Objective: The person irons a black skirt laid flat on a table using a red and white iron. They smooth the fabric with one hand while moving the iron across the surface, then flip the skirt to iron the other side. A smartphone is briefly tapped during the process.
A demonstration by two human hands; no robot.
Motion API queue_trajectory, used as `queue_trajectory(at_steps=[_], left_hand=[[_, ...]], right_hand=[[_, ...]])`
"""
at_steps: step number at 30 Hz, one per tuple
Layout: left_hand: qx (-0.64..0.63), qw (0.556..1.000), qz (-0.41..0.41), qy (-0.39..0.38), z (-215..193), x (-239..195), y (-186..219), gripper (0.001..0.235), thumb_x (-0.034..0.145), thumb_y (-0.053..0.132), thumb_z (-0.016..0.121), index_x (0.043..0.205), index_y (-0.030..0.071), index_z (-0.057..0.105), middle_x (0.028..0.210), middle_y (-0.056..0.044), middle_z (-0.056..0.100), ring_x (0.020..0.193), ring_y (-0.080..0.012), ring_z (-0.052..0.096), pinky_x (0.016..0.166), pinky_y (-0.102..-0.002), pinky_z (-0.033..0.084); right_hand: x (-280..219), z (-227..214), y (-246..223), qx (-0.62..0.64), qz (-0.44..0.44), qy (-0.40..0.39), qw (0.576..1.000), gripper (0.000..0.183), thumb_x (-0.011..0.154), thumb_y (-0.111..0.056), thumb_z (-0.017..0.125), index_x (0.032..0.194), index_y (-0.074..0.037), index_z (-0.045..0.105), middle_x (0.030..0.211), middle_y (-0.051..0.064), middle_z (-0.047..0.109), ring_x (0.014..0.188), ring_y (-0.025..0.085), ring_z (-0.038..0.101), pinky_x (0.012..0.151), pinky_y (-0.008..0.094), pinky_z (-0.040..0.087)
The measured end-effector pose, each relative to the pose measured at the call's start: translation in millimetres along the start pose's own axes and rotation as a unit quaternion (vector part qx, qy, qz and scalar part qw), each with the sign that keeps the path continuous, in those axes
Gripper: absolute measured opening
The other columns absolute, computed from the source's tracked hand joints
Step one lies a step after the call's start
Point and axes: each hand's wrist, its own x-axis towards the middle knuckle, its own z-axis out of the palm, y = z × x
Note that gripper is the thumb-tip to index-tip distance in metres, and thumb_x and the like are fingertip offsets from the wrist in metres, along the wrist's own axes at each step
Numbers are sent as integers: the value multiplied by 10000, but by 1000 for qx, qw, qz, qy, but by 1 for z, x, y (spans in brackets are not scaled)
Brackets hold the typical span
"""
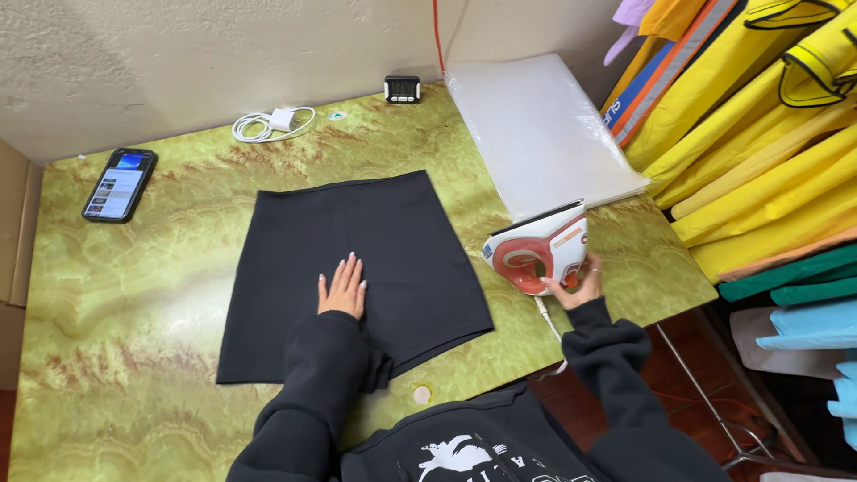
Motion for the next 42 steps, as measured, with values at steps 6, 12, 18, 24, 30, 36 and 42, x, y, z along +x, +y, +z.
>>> queue_trajectory(at_steps=[6, 12, 18, 24, 30, 36, 42], left_hand=[[-48, 999, -10, -17, 6, 6, -46, 489, 909, 436, 257, 1375, 344, 143, 1459, 134, 52, 1330, -103, 98, 1064, -514, 57], [-71, 995, -22, -64, -13, 2, -75, 520, 849, 431, 429, 1332, 367, 247, 1461, 162, 36, 1310, -103, 193, 1075, -520, 128], [-104, 987, -38, -116, -13, -5, -101, 584, 824, 402, 519, 1339, 384, 243, 1464, 104, 66, 1323, -116, 172, 1065, -535, 116], [-132, 982, -33, -135, -21, -17, -102, 642, 797, 318, 596, 1338, 367, 254, 1463, 100, 85, 1332, -112, 147, 1049, -576, 106], [-181, 970, -10, -165, 4, -15, -111, 818, 709, 266, 711, 1351, 404, 223, 1464, 94, 42, 1342, -117, 64, 1014, -609, -3], [-226, 955, 11, -192, 0, -22, -102, 811, 703, 205, 717, 1344, 392, 256, 1461, 84, 77, 1342, -113, 61, 1009, -604, -43], [-214, 949, 35, -230, -13, -14, -108, 782, 689, 155, 726, 1316, 388, 322, 1468, 65, 50, 1347, -174, 70, 1005, -636, 14]], right_hand=[[39, -42, -46, 25, -183, -13, 983, 539, 674, -231, 716, 1094, -6, 464, 1087, 133, 407, 1018, 307, 476, 800, 412, 462], [50, -30, -142, -92, -327, 25, 940, 315, 710, -267, 723, 958, -110, 610, 1030, 22, 471, 982, 201, 529, 851, 296, 442], [42, 34, -202, -74, -430, 5, 900, 199, 672, -199, 724, 858, -185, 654, 840, -16, 542, 763, 183, 566, 747, 292, 462], [21, 136, -158, 91, -299, -221, 924, 157, 598, -59, 680, 723, -141, 631, 603, -10, 523, 506, 123, 557, 497, 201, 492], [19, 199, -84, 21, -42, -369, 928, 229, 612, -49, 723, 813, -94, 621, 672, 53, 611, 609, 130, 589, 592, 226, 486], [21, 222, -33, -35, 165, -345, 923, 250, 665, -306, 739, 822, -151, 622, 761, 24, 666, 703, 107, 622, 638, 231, 472], [25, 268, 36, 147, 338, -152, 917, 626, 626, -183, 814, 1106, -76, 427, 1003, 158, 560, 923, 243, 583, 720, 383, 543]])
